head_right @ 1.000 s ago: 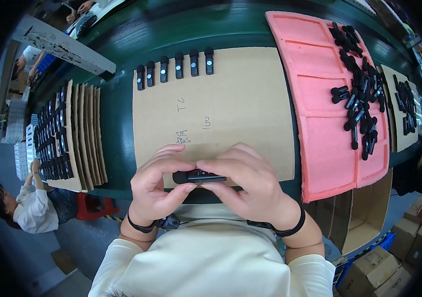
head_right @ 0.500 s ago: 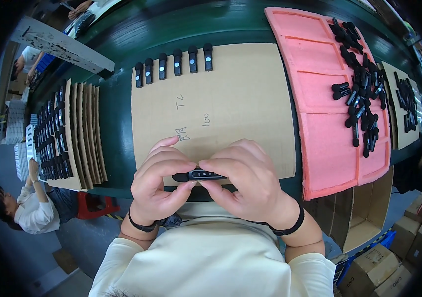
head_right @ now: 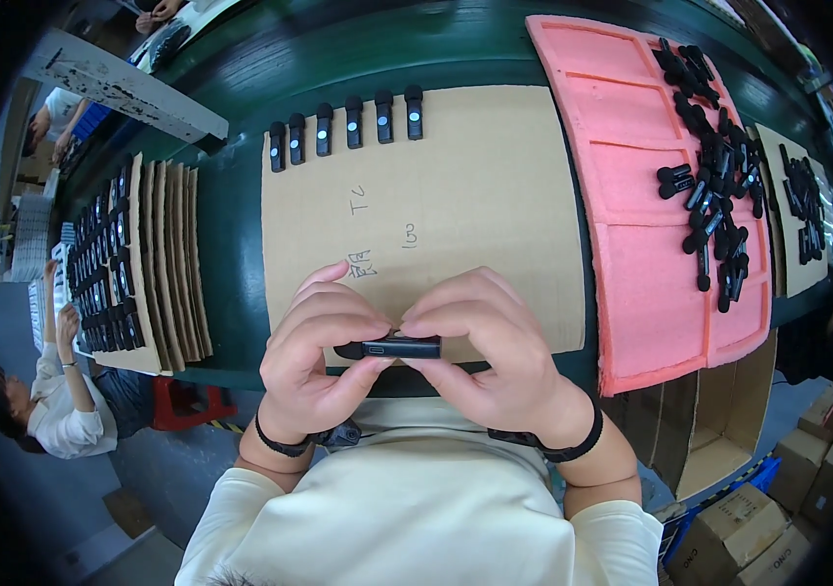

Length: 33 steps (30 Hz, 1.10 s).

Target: Assembling small black electronic components onto a cardboard jig at a manual assembly station.

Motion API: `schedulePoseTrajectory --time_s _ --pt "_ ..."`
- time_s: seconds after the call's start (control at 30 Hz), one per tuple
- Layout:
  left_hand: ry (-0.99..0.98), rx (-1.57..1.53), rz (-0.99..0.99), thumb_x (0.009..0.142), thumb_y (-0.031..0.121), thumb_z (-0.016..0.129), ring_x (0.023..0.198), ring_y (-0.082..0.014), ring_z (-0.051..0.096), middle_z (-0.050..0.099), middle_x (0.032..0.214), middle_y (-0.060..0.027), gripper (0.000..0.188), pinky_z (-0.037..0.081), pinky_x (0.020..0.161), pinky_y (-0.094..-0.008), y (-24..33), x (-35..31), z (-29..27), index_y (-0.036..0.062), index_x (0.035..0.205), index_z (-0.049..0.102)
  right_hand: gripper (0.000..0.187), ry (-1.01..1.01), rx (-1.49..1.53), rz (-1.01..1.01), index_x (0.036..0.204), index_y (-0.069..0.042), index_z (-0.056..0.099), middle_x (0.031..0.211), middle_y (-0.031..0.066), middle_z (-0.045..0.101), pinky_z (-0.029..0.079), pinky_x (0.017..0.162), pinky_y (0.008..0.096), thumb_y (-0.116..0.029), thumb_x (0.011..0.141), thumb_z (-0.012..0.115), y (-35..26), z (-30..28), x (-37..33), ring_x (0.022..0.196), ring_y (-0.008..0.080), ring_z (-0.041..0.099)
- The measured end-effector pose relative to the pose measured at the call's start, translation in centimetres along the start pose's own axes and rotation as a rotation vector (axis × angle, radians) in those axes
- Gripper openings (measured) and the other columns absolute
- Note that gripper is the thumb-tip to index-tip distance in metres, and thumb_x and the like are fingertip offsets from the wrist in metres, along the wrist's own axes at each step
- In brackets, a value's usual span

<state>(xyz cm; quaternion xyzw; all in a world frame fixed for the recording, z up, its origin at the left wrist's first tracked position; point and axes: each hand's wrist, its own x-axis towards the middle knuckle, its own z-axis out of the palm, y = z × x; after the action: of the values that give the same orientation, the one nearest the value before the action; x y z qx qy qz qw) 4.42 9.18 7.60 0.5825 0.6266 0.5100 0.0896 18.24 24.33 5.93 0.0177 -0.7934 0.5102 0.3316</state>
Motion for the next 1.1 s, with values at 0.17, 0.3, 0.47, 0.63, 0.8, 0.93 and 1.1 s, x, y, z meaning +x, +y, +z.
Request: schedulePoseTrajectory --time_s 0.17,0.3,0.47,0.63,0.8,0.93,1.1 --pt "-0.014 0.022 -0.020 0.069 0.005 0.078 0.090 -0.0270 0.063 0.067 0.097 -0.0085 0.028 0.041 0.099 -0.0512 -0.4 -0.2 0.6 0.0046 0.094 0.065 0.037 -0.012 -0.013 -0.007 0.100 -0.006 0.063 0.096 0.0085 0.067 0.047 0.070 0.0350 0.005 0.067 0.075 -1.2 0.0 0.6 0.079 0.0264 0.061" --pt "-0.012 0.025 -0.025 0.068 0.004 0.078 0.093 -0.0286 0.061 0.065 0.102 -0.0095 0.029 0.040 0.099 -0.0511 -0.8 -0.2 0.7 0.0047 0.094 0.065 0.037 -0.042 -0.109 -0.062 0.101 -0.005 0.063 0.096 0.0097 0.067 0.049 0.069 0.0358 0.005 0.067 0.075 -1.5 0.0 0.9 0.079 0.0272 0.063" --pt "-0.010 0.018 -0.035 0.069 0.004 0.078 0.094 -0.0300 0.061 0.064 0.104 -0.0096 0.029 0.040 0.099 -0.0508 -1.1 -0.4 0.5 0.0044 0.095 0.065 0.037 -0.093 -0.152 -0.075 0.102 -0.004 0.062 0.094 0.0110 0.067 0.051 0.067 0.0367 0.005 0.068 0.075 -1.9 -0.5 1.8 0.079 0.0282 0.065" --pt "-0.030 0.068 -0.077 0.072 0.008 0.077 0.098 -0.0321 0.059 0.063 0.107 -0.0116 0.033 0.041 0.097 -0.0476 -1.5 -0.7 -0.2 0.0028 0.102 0.064 0.033 -0.196 -0.177 0.029 0.102 -0.003 0.060 0.097 0.0130 0.067 0.052 0.071 0.0343 0.007 0.072 0.070 -1.9 -1.9 3.3 0.081 0.0267 0.064" --pt "-0.161 0.253 -0.168 0.076 0.015 0.076 0.107 -0.0342 0.057 0.061 0.116 -0.0134 0.040 0.042 0.097 -0.0434 -1.9 -1.8 -1.4 0.0028 0.111 0.062 0.029 -0.299 -0.323 0.115 0.102 0.000 0.058 0.098 0.0130 0.066 0.051 0.075 0.0313 0.008 0.076 0.066 1.0 -4.4 7.2 0.084 0.0253 0.064" --pt "-0.246 0.374 -0.192 0.078 0.020 0.075 0.111 -0.0334 0.053 0.058 0.120 -0.0135 0.042 0.040 0.097 -0.0433 -2.1 -2.6 -1.3 0.0038 0.113 0.060 0.025 -0.310 -0.536 0.112 0.100 -0.001 0.057 0.099 0.0113 0.064 0.052 0.077 0.0324 0.007 0.077 0.063 5.2 -5.4 10.3 0.087 0.0260 0.064" --pt "-0.284 0.433 -0.207 0.077 0.022 0.075 0.116 -0.0326 0.050 0.055 0.124 -0.0140 0.043 0.039 0.098 -0.0431 -2.6 -3.0 -1.4 0.0040 0.113 0.059 0.024 -0.338 -0.775 -0.053 0.097 -0.003 0.056 0.102 0.0115 0.062 0.051 0.079 0.0362 0.003 0.076 0.065 9.5 -5.3 10.5 0.093 0.0300 0.062"
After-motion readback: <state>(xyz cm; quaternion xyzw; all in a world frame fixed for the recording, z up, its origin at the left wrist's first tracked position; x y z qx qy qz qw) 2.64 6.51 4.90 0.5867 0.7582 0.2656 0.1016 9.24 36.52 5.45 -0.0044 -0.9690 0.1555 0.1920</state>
